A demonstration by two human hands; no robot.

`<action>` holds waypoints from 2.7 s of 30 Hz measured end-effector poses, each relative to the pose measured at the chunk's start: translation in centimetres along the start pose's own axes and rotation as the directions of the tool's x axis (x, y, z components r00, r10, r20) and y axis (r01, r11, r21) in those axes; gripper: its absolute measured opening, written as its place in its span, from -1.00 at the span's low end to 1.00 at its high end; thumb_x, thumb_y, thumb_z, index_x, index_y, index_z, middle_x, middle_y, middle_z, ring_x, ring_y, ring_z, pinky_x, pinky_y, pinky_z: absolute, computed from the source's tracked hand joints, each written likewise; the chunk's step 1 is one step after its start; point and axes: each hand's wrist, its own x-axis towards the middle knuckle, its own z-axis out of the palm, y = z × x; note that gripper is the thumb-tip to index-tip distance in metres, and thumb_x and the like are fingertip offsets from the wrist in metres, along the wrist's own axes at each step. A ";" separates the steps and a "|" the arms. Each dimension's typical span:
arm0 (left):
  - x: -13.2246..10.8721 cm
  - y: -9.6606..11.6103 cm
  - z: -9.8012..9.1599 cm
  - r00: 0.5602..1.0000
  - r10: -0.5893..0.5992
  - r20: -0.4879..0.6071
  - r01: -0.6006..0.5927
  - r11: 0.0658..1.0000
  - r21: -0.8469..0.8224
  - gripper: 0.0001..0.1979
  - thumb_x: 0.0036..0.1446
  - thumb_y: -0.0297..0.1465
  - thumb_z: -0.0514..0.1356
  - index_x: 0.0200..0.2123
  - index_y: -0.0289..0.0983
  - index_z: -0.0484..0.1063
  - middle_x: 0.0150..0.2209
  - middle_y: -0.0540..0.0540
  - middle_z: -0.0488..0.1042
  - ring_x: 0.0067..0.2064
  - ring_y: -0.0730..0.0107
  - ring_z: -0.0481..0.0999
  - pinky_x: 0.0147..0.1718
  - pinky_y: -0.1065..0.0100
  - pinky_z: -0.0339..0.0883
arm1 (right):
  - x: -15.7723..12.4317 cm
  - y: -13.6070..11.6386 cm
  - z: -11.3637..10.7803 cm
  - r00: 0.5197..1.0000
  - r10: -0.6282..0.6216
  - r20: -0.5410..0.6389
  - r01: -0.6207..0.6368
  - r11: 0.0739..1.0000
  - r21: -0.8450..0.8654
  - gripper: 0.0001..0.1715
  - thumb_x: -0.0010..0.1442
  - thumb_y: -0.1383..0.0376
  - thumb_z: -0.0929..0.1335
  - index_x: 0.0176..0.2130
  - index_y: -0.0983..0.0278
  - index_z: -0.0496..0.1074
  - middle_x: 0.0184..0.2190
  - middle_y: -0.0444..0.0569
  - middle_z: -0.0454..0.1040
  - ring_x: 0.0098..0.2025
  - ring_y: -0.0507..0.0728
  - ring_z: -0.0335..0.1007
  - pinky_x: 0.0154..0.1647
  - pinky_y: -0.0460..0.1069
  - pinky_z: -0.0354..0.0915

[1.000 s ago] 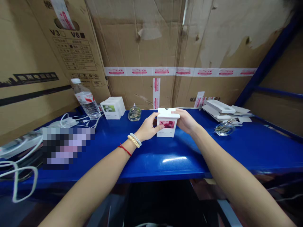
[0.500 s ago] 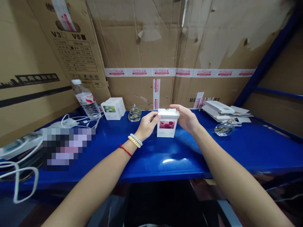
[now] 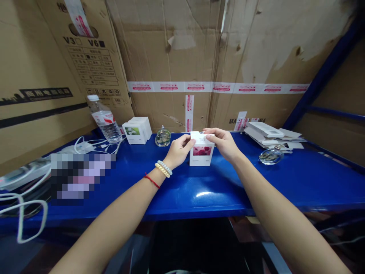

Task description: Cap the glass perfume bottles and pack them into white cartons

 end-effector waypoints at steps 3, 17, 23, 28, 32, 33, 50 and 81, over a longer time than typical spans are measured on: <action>0.0 -0.4 0.1 0.999 0.036 -0.005 -0.036 0.999 0.011 -0.60 0.10 -0.11 0.23 -0.12 -0.30 0.43 -0.14 -0.17 0.58 -0.15 0.30 0.58 -0.15 0.32 0.45 | 0.0 0.0 0.2 0.999 0.030 -0.015 -0.030 1.000 0.005 -0.68 -0.20 0.16 0.53 -0.44 0.28 0.49 -0.15 -0.04 0.52 -0.24 0.04 0.39 -0.21 -0.02 0.29; -1.7 1.7 0.9 0.975 0.214 -0.063 -0.168 0.891 0.422 -0.52 -0.08 -0.15 0.41 -0.12 -0.23 0.44 -0.28 -0.04 0.59 -0.32 0.42 0.55 -0.29 0.42 0.42 | 0.1 0.5 1.5 0.979 0.196 -0.051 -0.184 0.967 0.177 -0.68 -0.31 0.18 0.50 -0.58 0.30 0.36 -0.61 -0.18 0.34 -0.54 -0.06 0.17 -0.48 -0.11 0.05; -1.7 1.7 0.8 0.963 0.263 -0.057 -0.213 0.873 0.440 -0.57 -0.07 -0.10 0.39 -0.22 -0.24 0.44 -0.30 -0.02 0.58 -0.36 0.43 0.54 -0.33 0.41 0.40 | 0.1 0.7 1.5 0.982 0.190 -0.020 -0.185 0.972 0.147 -0.63 -0.27 0.13 0.51 -0.56 0.28 0.36 -0.62 -0.18 0.34 -0.56 -0.05 0.15 -0.51 -0.10 0.02; -1.7 1.7 0.6 0.966 0.253 -0.062 -0.199 0.872 0.448 -0.58 -0.07 -0.10 0.39 -0.24 -0.24 0.43 -0.34 -0.01 0.57 -0.40 0.46 0.51 -0.36 0.42 0.38 | 0.1 0.8 1.5 0.986 0.164 0.001 -0.162 0.975 0.152 -0.58 -0.27 0.08 0.53 -0.54 0.28 0.36 -0.61 -0.19 0.34 -0.56 -0.07 0.15 -0.51 -0.10 0.04; -1.8 1.7 0.7 0.970 0.231 -0.079 -0.173 0.878 0.445 -0.60 -0.08 -0.11 0.40 -0.27 -0.24 0.43 -0.37 0.02 0.56 -0.43 0.48 0.50 -0.39 0.43 0.36 | 0.1 0.9 1.4 0.987 0.160 0.013 -0.160 0.977 0.142 -0.55 -0.25 0.07 0.55 -0.52 0.29 0.36 -0.57 -0.18 0.36 -0.54 -0.07 0.19 -0.49 -0.11 0.07; -1.8 1.7 0.7 0.971 0.225 -0.081 -0.167 0.879 0.446 -0.61 -0.08 -0.13 0.40 -0.27 -0.23 0.43 -0.38 0.03 0.55 -0.44 0.49 0.49 -0.40 0.43 0.35 | 0.1 1.0 1.4 0.987 0.159 0.012 -0.159 0.977 0.139 -0.54 -0.25 0.06 0.55 -0.51 0.29 0.37 -0.57 -0.18 0.36 -0.53 -0.07 0.20 -0.49 -0.11 0.07; -1.2 1.4 0.1 0.987 0.158 -0.006 -0.148 0.939 0.311 -0.43 0.01 -0.16 0.33 0.03 -0.25 0.24 -0.27 -0.08 0.59 -0.32 0.38 0.56 -0.30 0.39 0.38 | -0.1 0.4 1.2 0.999 0.023 -0.049 -0.016 0.991 0.129 -0.59 -0.14 0.04 0.49 -0.52 0.25 0.31 -0.48 -0.12 0.46 -0.44 0.02 0.30 -0.37 -0.06 0.21; -1.2 0.6 -0.6 0.952 0.298 0.063 -0.302 0.901 0.311 -0.62 -0.05 -0.26 0.35 -0.30 -0.22 0.20 -0.24 -0.08 0.47 -0.30 0.41 0.51 -0.28 0.33 0.45 | -0.3 -1.4 -0.6 0.999 0.030 0.018 -0.032 0.987 0.159 -0.75 -0.30 0.46 0.40 -0.53 0.26 0.30 -0.40 -0.10 0.54 -0.40 0.04 0.40 -0.45 -0.10 0.20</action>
